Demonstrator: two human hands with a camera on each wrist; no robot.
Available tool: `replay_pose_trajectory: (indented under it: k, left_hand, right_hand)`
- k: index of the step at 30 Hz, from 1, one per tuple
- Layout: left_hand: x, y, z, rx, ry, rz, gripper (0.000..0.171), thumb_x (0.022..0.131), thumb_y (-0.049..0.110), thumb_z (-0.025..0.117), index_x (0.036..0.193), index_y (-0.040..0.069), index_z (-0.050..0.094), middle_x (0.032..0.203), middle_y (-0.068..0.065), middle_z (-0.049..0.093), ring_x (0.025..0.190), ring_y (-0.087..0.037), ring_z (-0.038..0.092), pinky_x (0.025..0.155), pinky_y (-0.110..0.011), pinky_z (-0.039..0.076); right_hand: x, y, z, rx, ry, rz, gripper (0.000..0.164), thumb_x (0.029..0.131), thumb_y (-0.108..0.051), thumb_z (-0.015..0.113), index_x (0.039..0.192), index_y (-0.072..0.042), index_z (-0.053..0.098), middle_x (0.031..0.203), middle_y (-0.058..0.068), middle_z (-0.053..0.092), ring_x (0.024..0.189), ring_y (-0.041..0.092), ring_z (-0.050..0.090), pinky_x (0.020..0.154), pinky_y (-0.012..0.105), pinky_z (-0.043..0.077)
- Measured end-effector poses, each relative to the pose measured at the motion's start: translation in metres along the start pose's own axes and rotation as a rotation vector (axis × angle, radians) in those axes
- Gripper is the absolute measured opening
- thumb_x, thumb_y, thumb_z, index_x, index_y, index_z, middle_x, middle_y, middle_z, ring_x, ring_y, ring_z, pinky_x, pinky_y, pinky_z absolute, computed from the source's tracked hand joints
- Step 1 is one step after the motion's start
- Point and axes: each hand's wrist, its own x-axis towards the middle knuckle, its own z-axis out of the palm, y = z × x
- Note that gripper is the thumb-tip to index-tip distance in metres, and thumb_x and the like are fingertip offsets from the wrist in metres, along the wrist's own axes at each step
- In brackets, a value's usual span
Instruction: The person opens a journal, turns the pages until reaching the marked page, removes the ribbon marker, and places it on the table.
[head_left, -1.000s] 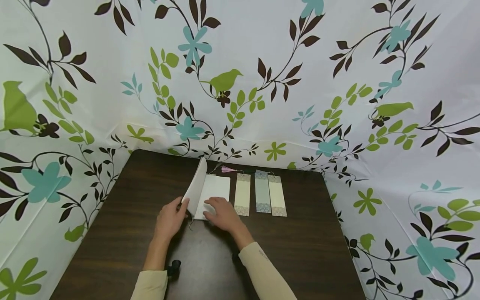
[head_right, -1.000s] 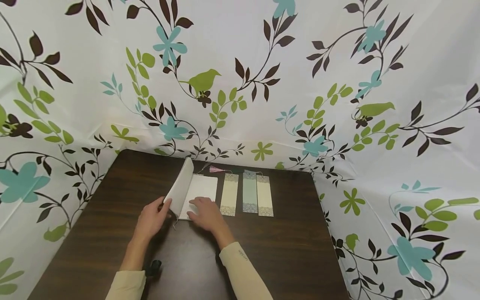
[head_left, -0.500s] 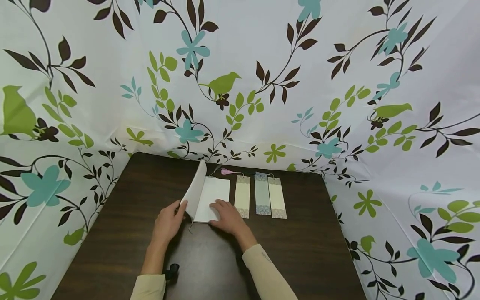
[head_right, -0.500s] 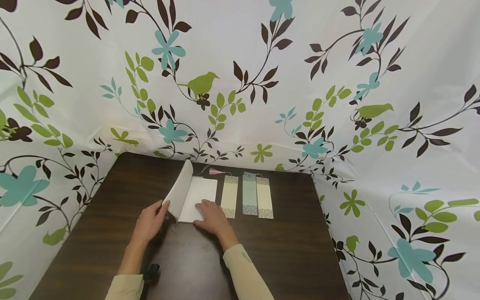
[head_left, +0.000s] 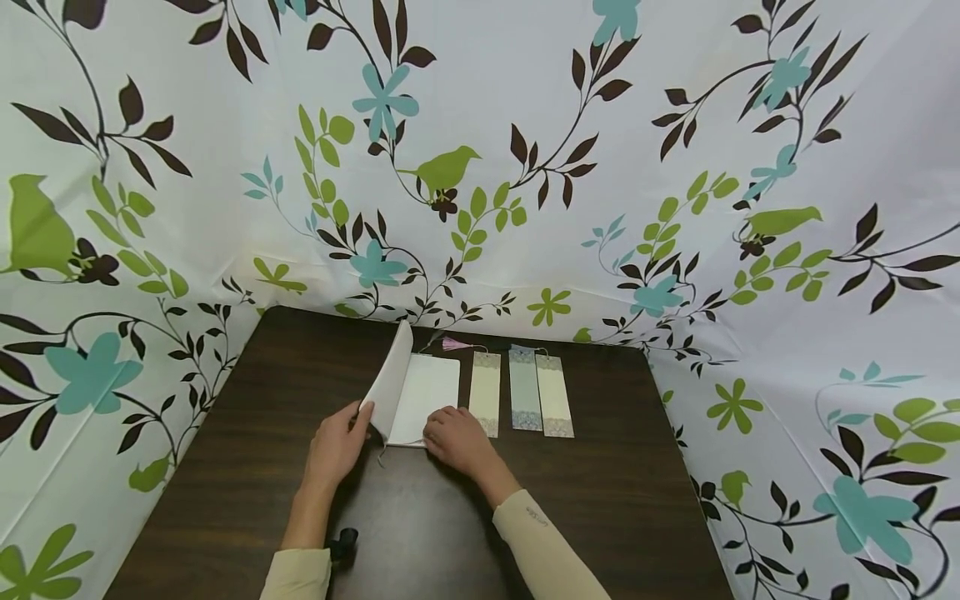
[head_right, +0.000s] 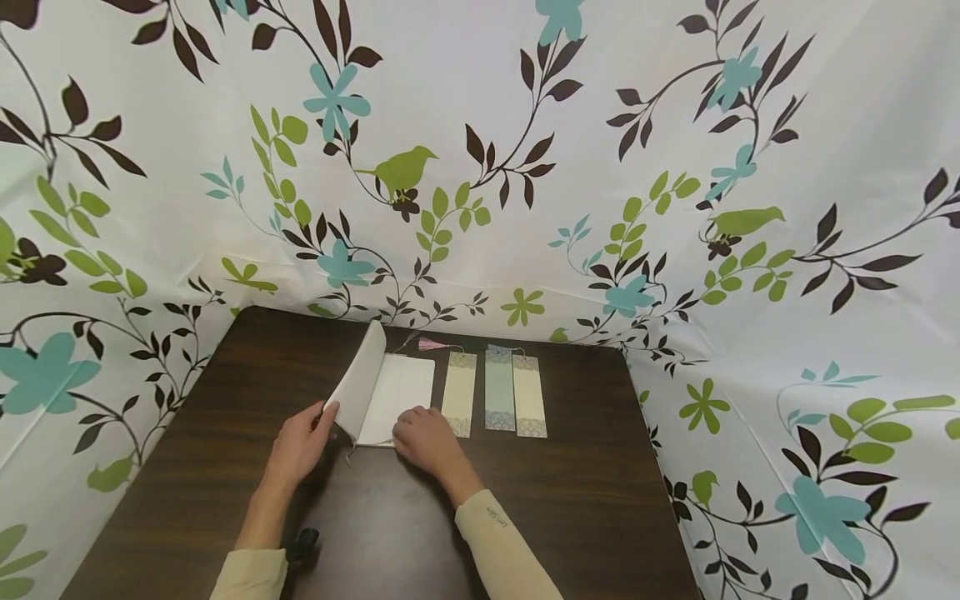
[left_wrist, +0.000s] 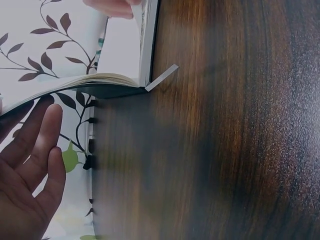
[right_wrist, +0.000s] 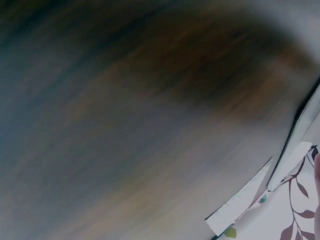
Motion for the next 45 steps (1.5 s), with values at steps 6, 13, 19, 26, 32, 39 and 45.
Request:
replay_pose_trajectory:
  k: [6, 13, 19, 26, 32, 39, 45]
  left_hand:
    - [-0.001, 0.000, 0.001, 0.002, -0.011, -0.018, 0.060, 0.112, 0.065, 0.039, 0.127, 0.018, 0.072, 0.094, -0.005, 0.080, 0.086, -0.019, 0.071, 0.078, -0.048, 0.052]
    - [-0.001, -0.001, 0.001, 0.004, -0.007, -0.004, 0.059, 0.112, 0.065, 0.039, 0.124, 0.018, 0.073, 0.095, -0.006, 0.080, 0.083, -0.017, 0.070, 0.073, -0.043, 0.049]
    - [-0.001, 0.001, 0.000, 0.020, -0.023, 0.013, 0.060, 0.111, 0.066, 0.038, 0.123, 0.019, 0.072, 0.093, -0.005, 0.078, 0.079, -0.016, 0.067, 0.073, -0.044, 0.050]
    - [0.003, 0.001, 0.002, 0.029, -0.012, 0.026, 0.062, 0.111, 0.067, 0.037, 0.124, 0.018, 0.072, 0.093, -0.006, 0.077, 0.081, -0.020, 0.067, 0.077, -0.051, 0.052]
    - [0.006, 0.007, 0.002, 0.025, -0.056, 0.018, 0.071, 0.108, 0.072, 0.041, 0.141, 0.015, 0.067, 0.117, -0.009, 0.078, 0.098, -0.027, 0.072, 0.084, -0.058, 0.055]
    - [0.008, 0.012, 0.003, 0.055, -0.073, 0.018, 0.065, 0.106, 0.069, 0.052, 0.141, 0.016, 0.067, 0.120, -0.005, 0.078, 0.100, -0.025, 0.074, 0.082, -0.057, 0.054]
    - [0.005, 0.013, 0.002, 0.082, -0.042, 0.046, 0.049, 0.111, 0.055, 0.053, 0.133, 0.015, 0.072, 0.111, -0.008, 0.080, 0.095, -0.030, 0.073, 0.079, -0.057, 0.055]
  right_hand:
    - [-0.006, 0.002, 0.004, 0.003, 0.040, 0.084, 0.019, 0.104, -0.029, 0.069, 0.122, -0.029, 0.073, 0.139, -0.006, 0.068, 0.129, 0.017, 0.064, 0.103, 0.041, 0.053]
    - [0.006, -0.006, 0.003, 0.209, 0.026, 0.570, 0.082, 0.100, -0.041, 0.075, 0.167, -0.012, 0.037, 0.174, 0.014, 0.035, 0.153, 0.034, 0.044, 0.117, 0.056, 0.044]
    - [0.019, -0.019, -0.004, 0.340, 0.014, 0.704, 0.087, 0.107, -0.051, 0.061, 0.171, -0.005, 0.024, 0.174, 0.019, 0.034, 0.156, 0.037, 0.042, 0.120, 0.059, 0.036]
    - [0.033, -0.038, -0.010, 0.535, 0.072, 0.588, 0.062, 0.111, -0.045, 0.053, 0.163, -0.012, 0.046, 0.165, 0.013, 0.052, 0.149, 0.033, 0.053, 0.113, 0.063, 0.036]
    - [0.038, -0.052, -0.017, 0.582, 0.025, 0.426, 0.058, 0.113, -0.052, 0.048, 0.166, -0.030, 0.043, 0.164, 0.002, 0.053, 0.149, 0.026, 0.052, 0.114, 0.061, 0.039]
    - [0.041, -0.054, -0.021, 0.528, 0.013, 0.374, 0.056, 0.115, -0.052, 0.042, 0.167, -0.032, 0.039, 0.162, 0.001, 0.055, 0.146, 0.026, 0.055, 0.112, 0.057, 0.044]
    - [0.040, -0.046, -0.016, 0.510, 0.034, 0.500, 0.056, 0.112, -0.044, 0.053, 0.160, -0.015, 0.052, 0.158, 0.009, 0.058, 0.143, 0.032, 0.057, 0.110, 0.059, 0.047]
